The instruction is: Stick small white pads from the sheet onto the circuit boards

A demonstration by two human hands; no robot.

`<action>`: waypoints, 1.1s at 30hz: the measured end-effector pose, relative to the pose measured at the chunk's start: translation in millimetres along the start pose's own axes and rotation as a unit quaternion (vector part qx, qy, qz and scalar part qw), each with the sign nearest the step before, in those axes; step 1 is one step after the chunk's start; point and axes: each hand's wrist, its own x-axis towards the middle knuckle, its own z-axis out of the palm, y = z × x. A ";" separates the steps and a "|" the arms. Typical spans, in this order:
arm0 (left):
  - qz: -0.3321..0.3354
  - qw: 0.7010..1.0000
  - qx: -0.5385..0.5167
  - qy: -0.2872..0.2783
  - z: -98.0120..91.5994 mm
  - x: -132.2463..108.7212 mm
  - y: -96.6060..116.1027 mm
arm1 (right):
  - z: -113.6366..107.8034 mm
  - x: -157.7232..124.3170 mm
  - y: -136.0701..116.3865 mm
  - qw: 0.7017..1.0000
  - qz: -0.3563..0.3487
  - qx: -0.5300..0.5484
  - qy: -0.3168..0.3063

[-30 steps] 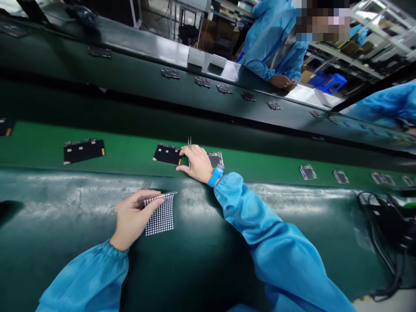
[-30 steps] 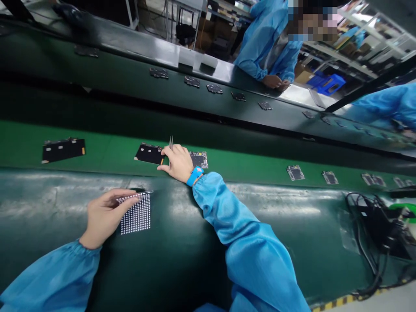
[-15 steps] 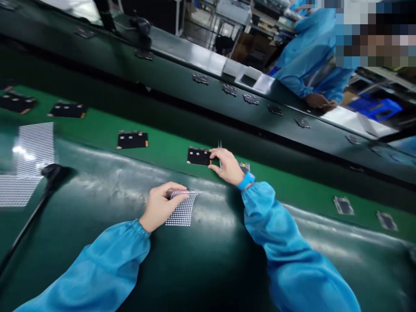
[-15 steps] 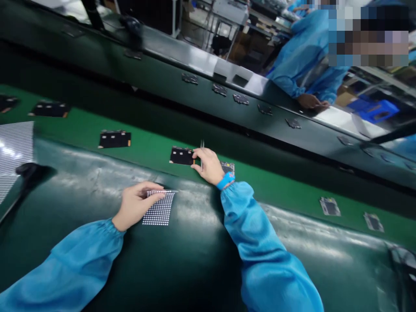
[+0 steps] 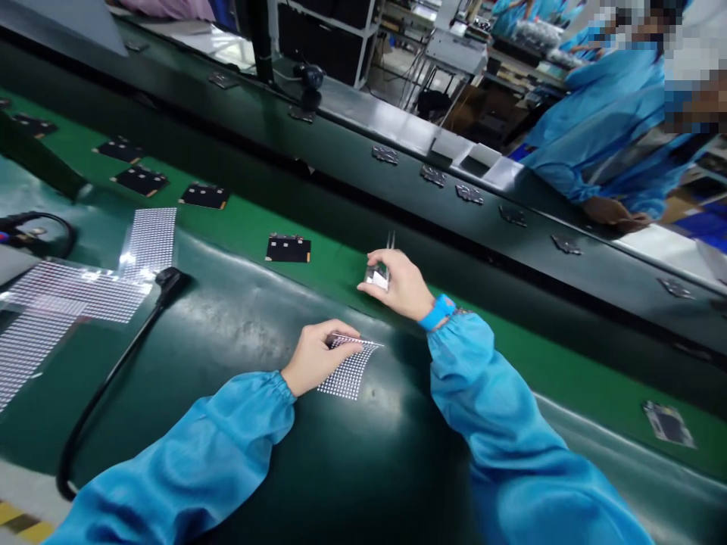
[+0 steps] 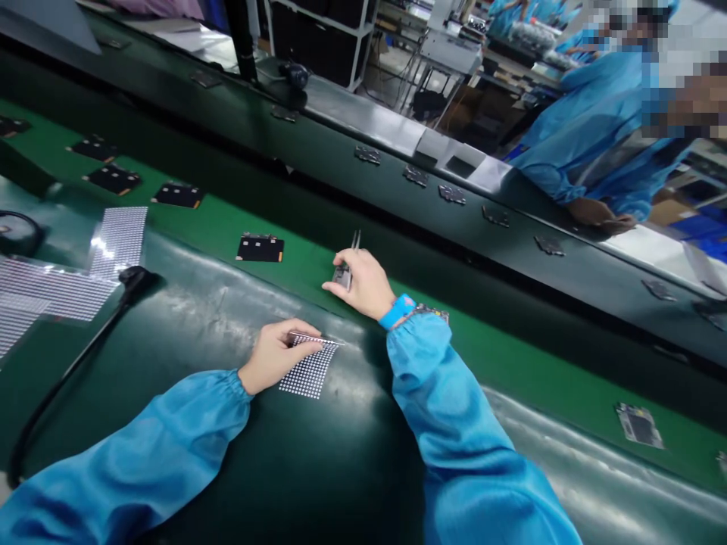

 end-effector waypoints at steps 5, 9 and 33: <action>-0.002 1.000 -0.010 -0.004 1.1 1.6 3.8 | 65.5 58.2 2.9 0.999 0.002 0.017 -0.046; -0.004 1.000 -0.030 0.000 5.2 2.9 8.5 | 97.3 86.5 3.6 0.996 -0.024 0.022 -0.078; -0.013 1.000 -0.023 0.011 4.9 5.7 2.6 | -2.3 42.1 -31.1 0.949 0.074 0.306 0.011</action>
